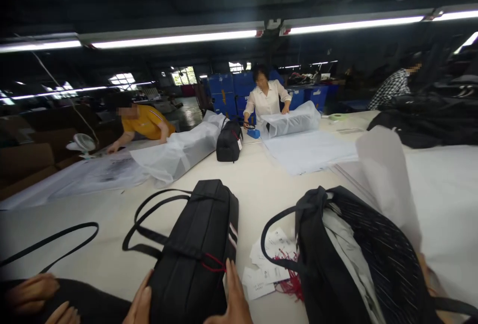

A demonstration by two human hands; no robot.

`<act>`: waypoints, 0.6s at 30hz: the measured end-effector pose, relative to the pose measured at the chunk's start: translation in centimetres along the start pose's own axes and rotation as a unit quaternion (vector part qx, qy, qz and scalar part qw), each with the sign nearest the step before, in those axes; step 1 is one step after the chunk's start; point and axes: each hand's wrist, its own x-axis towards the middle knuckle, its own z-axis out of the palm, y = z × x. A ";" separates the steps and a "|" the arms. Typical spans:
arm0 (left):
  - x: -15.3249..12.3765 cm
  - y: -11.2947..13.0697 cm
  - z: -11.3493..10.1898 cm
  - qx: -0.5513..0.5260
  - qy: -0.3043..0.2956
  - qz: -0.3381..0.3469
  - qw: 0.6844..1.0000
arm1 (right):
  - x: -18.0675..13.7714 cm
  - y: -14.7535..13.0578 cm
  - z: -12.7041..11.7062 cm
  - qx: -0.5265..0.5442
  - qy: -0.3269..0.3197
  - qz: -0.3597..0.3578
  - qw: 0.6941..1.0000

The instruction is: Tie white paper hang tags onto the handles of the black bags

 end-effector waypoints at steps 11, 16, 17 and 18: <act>8.6 2.8 7.4 0.107 -0.009 0.077 0.991 | 4.7 3.5 -6.6 -0.090 0.203 0.023 0.975; 9.8 2.1 8.2 0.125 0.006 0.080 0.989 | 5.9 10.2 -13.0 -0.180 0.298 0.150 0.925; 10.1 2.0 8.3 0.130 0.003 0.081 0.988 | 6.6 11.3 -13.9 -0.183 0.298 0.168 0.922; 10.4 1.9 8.4 0.137 0.000 0.082 0.987 | 7.2 12.1 -14.6 -0.184 0.297 0.181 0.919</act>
